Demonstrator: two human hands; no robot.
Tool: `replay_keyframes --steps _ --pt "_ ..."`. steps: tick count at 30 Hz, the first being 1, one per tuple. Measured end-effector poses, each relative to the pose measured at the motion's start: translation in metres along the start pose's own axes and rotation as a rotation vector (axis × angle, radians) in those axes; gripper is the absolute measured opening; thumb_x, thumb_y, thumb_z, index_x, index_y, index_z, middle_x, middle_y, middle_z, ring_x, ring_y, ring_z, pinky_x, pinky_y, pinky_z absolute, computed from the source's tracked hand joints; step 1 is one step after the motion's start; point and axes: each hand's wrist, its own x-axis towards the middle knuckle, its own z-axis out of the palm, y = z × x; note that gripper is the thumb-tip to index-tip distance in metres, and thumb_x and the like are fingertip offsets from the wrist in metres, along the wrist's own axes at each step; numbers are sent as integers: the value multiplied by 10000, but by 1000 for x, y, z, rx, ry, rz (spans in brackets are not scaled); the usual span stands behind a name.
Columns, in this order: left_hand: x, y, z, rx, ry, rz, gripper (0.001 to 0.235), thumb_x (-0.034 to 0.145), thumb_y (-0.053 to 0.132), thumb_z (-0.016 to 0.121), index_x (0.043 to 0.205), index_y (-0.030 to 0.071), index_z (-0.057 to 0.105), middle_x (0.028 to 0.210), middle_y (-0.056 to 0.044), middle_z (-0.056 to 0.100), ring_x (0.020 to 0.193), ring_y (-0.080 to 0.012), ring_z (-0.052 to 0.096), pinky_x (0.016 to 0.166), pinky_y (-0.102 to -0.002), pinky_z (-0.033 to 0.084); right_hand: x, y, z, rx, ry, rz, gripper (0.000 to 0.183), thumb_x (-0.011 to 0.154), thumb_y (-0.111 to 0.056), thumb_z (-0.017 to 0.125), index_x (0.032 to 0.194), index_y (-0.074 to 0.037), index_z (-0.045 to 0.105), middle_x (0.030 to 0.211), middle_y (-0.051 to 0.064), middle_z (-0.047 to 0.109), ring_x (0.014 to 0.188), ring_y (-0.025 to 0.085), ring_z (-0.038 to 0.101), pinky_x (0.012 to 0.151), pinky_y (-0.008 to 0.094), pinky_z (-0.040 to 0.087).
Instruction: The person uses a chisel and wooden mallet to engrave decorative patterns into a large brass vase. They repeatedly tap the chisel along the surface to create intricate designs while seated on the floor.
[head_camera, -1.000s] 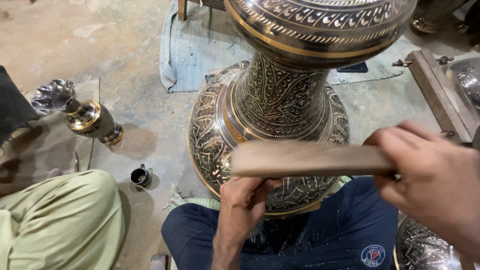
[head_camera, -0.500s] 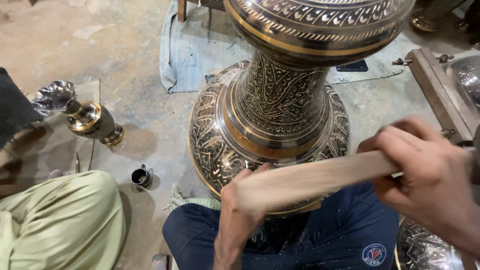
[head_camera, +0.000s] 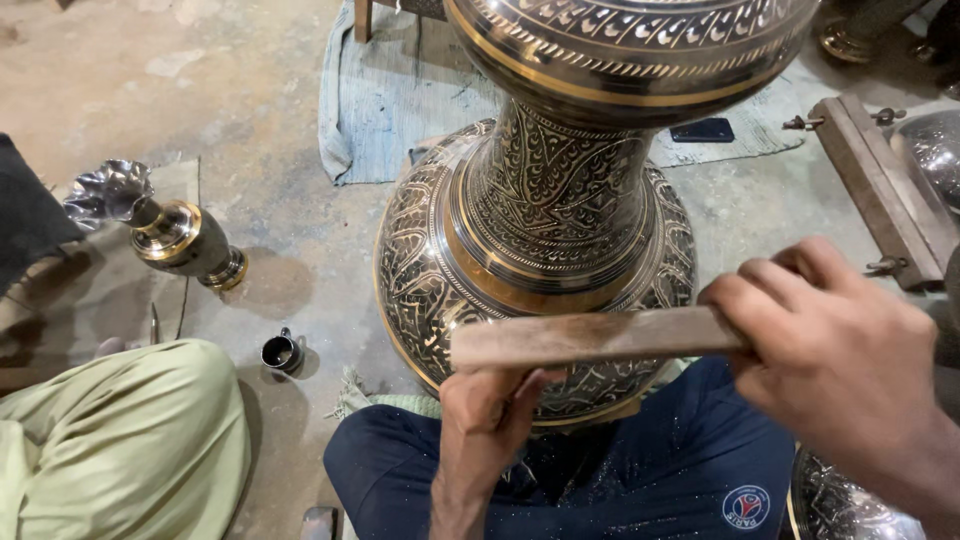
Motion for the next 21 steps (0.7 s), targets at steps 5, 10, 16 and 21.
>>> replay_keyframes --steps 5,10,16,21 --pt "1 6 -2 25 32 61 275 795 -57 771 1057 29 766 1012 -109 786 905 -234 788 799 -346 642 -2 -6 -11 159 -13 -5 328 692 -126 769 1010 -150 696 928 -34 665 736 71 669 656 251 583" --pt "3 6 -3 131 -60 116 292 722 -8 832 1001 26 753 986 -105 787 809 -260 736 733 -348 597 -6 -13 -16 37 133 -139 283 650 -101 778 919 -140 699 822 -13 688 847 195 657 669 342 547" --pt "-8 -1 2 136 -41 130 353 690 -26 811 1035 30 765 1035 -127 801 803 -251 737 695 -331 612 -8 -4 -6 101 97 -147 280 704 -120 776 970 -153 695 851 -29 681 831 169 652 662 303 546" --pt "-17 -9 9 -27 42 -65 461 728 -86 769 1175 14 726 947 -123 757 836 -237 776 742 -315 677 -11 1 -2 -53 139 -237 261 720 -130 782 964 -135 689 859 -35 690 835 196 639 645 312 539"
